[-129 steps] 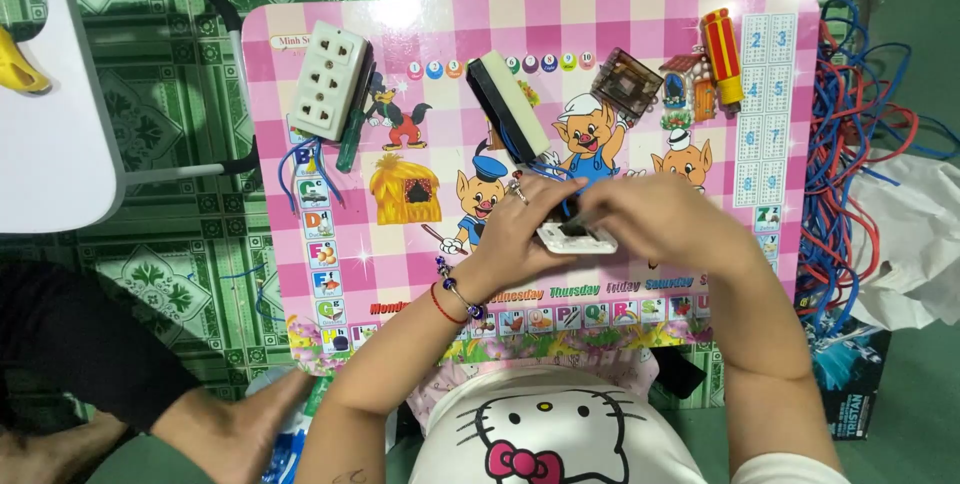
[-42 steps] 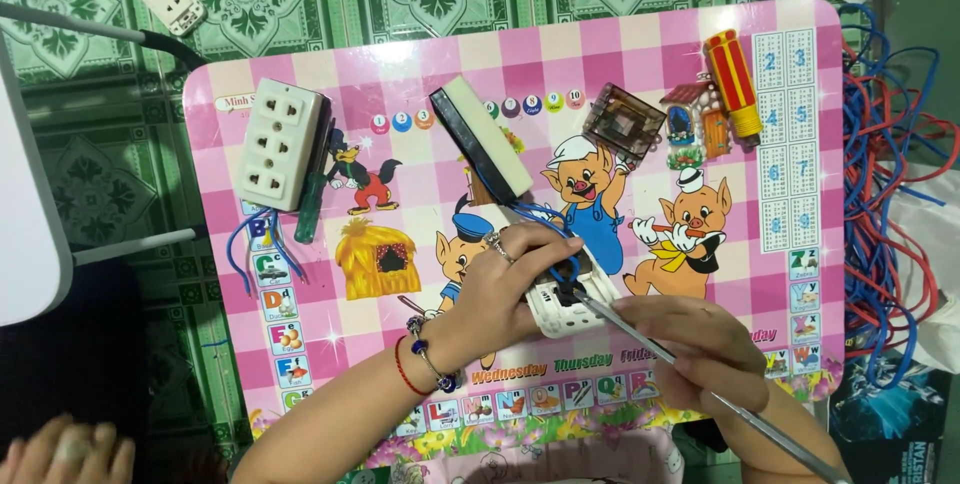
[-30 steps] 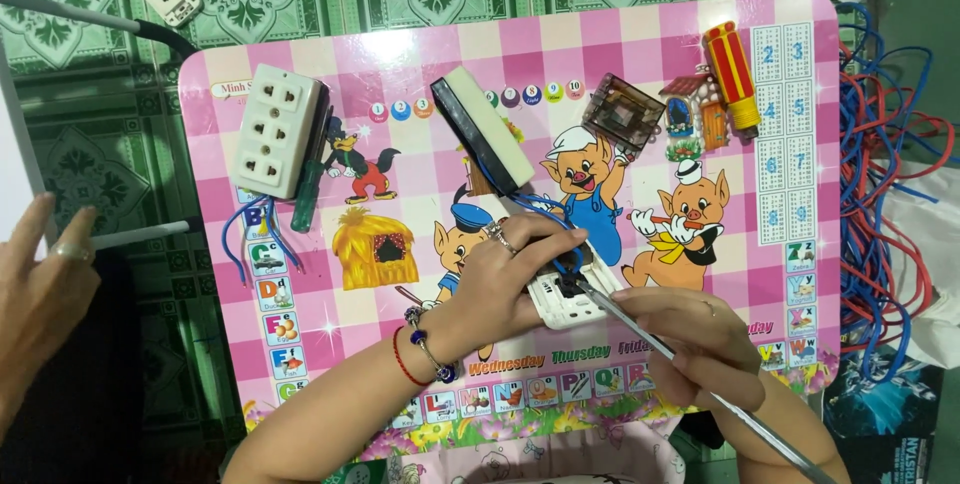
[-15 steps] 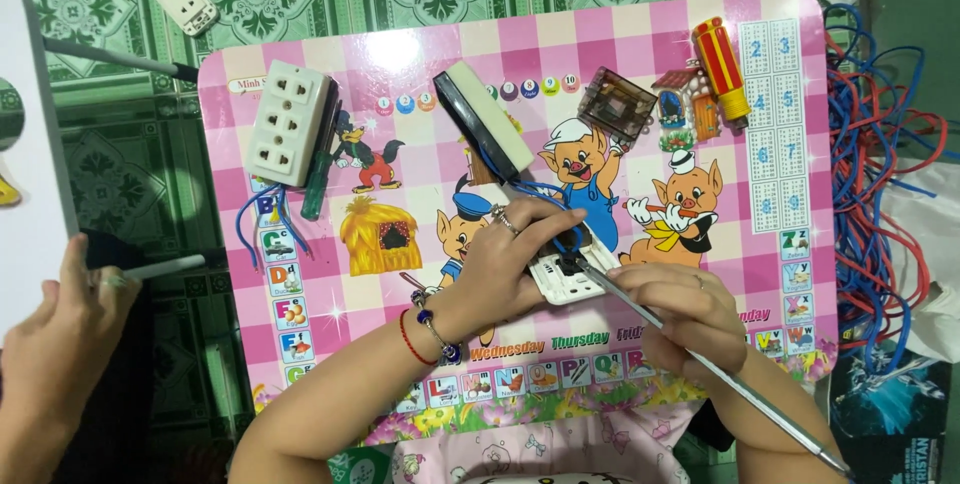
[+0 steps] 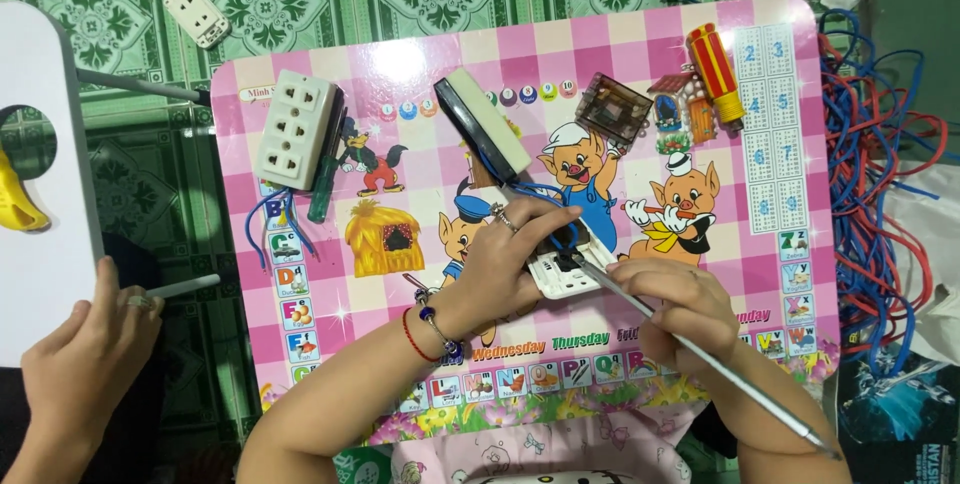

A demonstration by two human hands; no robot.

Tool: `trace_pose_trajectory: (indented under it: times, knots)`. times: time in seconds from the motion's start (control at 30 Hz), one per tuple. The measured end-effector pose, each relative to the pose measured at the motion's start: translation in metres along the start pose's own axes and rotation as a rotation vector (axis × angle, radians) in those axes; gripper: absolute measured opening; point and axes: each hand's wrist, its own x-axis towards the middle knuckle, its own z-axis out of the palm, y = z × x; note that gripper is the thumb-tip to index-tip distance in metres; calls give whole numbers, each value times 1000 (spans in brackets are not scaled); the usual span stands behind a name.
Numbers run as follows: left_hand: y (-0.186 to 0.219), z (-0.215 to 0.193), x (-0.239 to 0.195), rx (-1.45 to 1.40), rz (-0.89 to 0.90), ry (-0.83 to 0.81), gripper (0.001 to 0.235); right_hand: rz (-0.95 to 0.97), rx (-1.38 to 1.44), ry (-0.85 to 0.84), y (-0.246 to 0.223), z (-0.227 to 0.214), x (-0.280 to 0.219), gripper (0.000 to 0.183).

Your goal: The person uses a screwdriver to remove screws from a white electrical outlet, detaching the internal mechanism from the faceplate. They then flip the outlet over and continue to unscrew components from the back of the device.

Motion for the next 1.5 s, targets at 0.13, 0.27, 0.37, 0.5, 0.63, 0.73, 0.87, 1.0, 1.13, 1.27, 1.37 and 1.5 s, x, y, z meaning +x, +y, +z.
trace_pose_trajectory:
  times: [0.13,0.27,0.37,0.5,0.63,0.73,0.87,1.0,1.13,1.27,1.37,1.5]
  knots:
    - [-1,1,-2,-14,-14,-19,65,1,-60,120,-3,11,-5,19]
    - [1,-1,-1,7,-13,-19,62,155,12,123,-12,11,2,12]
    - [3,-1,0,12,-13,-18,62,187,38,89,-19,8,7,6]
    - [9,-9,3,160,38,-122,54,202,85,-94,-20,-5,6,14]
    - [6,-9,3,153,37,-119,54,181,52,-53,-18,0,12,16]
    - [6,-9,0,139,34,-128,54,196,116,33,-17,5,17,15]
    - [7,-8,3,143,51,-133,51,226,-27,-17,-9,5,12,16]
    - [5,-7,1,159,54,-126,51,192,-146,119,-14,6,26,35]
    - [5,-7,0,158,63,-114,55,266,45,237,-13,2,16,32]
    - [8,-8,1,120,40,-84,53,296,49,239,-16,7,24,12]
    - [10,-9,1,120,30,-70,54,275,215,157,-5,-5,1,15]
    - [12,-10,3,133,24,-72,58,193,82,168,-14,2,1,23]
